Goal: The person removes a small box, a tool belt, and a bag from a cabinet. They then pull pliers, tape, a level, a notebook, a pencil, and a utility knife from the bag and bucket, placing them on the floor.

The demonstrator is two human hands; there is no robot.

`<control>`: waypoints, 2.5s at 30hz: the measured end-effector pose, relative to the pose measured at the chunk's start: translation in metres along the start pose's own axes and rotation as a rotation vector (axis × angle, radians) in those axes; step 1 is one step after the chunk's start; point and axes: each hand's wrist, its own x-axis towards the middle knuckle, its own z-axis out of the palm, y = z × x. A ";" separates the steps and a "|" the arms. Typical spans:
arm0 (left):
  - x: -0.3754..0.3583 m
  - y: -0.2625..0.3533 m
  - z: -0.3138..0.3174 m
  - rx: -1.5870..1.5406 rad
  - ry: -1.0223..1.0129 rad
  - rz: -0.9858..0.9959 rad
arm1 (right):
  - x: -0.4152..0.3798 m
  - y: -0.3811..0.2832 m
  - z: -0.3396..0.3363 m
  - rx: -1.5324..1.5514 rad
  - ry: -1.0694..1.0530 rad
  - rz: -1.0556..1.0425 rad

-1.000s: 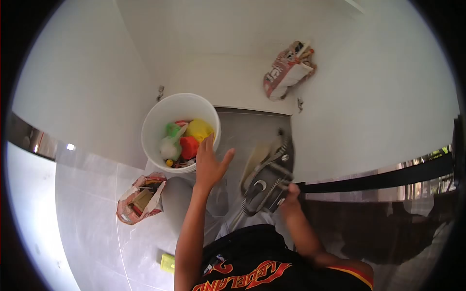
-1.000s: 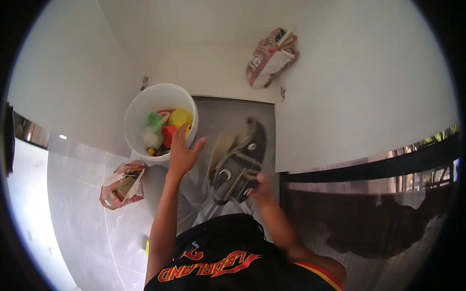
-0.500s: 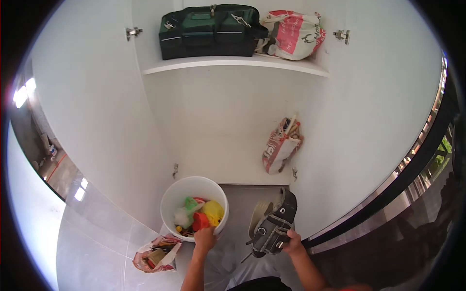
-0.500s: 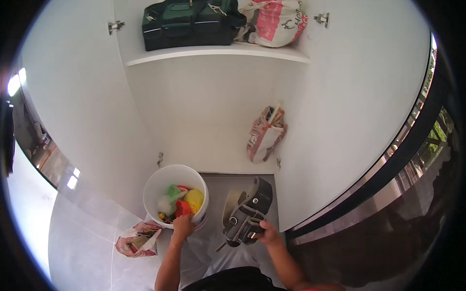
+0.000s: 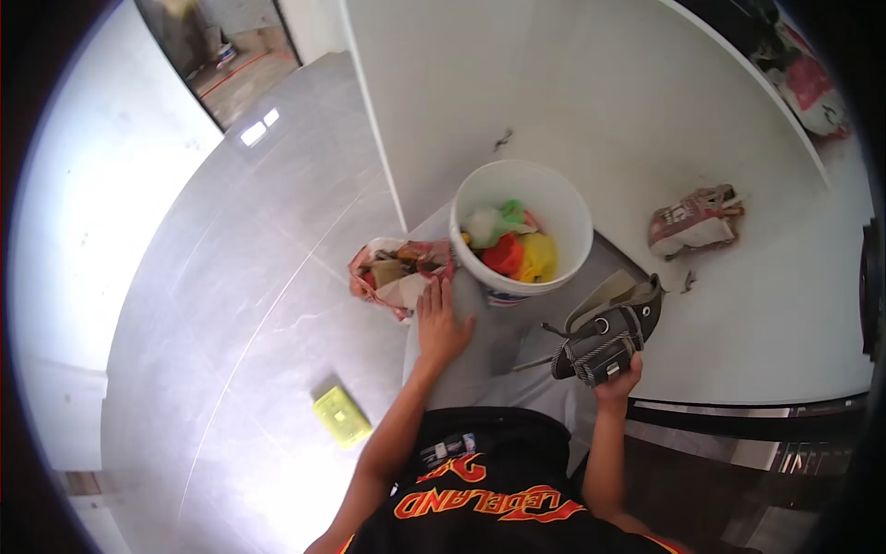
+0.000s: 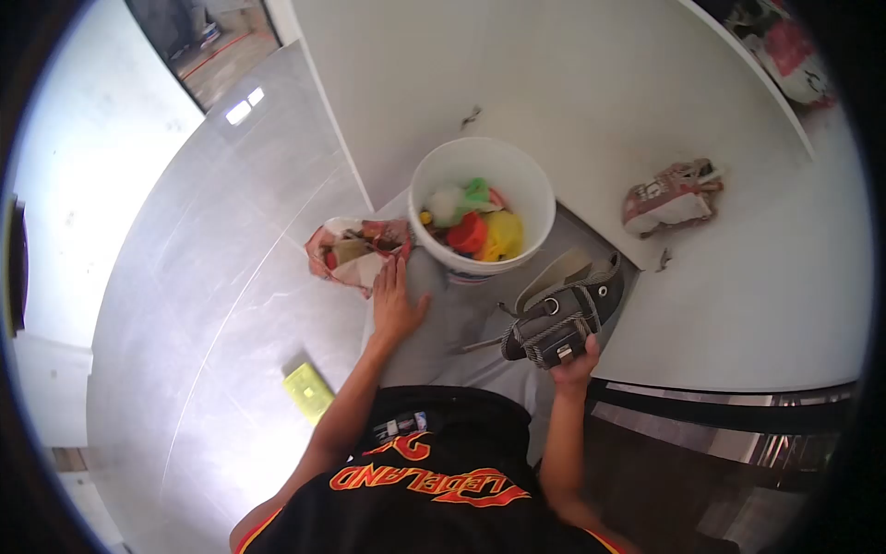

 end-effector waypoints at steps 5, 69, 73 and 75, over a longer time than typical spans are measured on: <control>-0.005 -0.004 -0.007 -0.010 -0.110 -0.042 | -0.023 0.052 -0.035 0.032 0.195 0.200; 0.046 0.189 -0.231 -2.590 -1.092 0.450 | -0.010 0.077 -0.051 0.075 0.228 0.210; 0.045 0.175 -0.232 -2.538 -1.211 0.326 | -0.009 0.075 -0.052 0.086 0.254 0.236; 0.044 0.167 -0.233 -2.505 -1.265 0.277 | -0.009 0.075 -0.046 0.128 0.189 0.227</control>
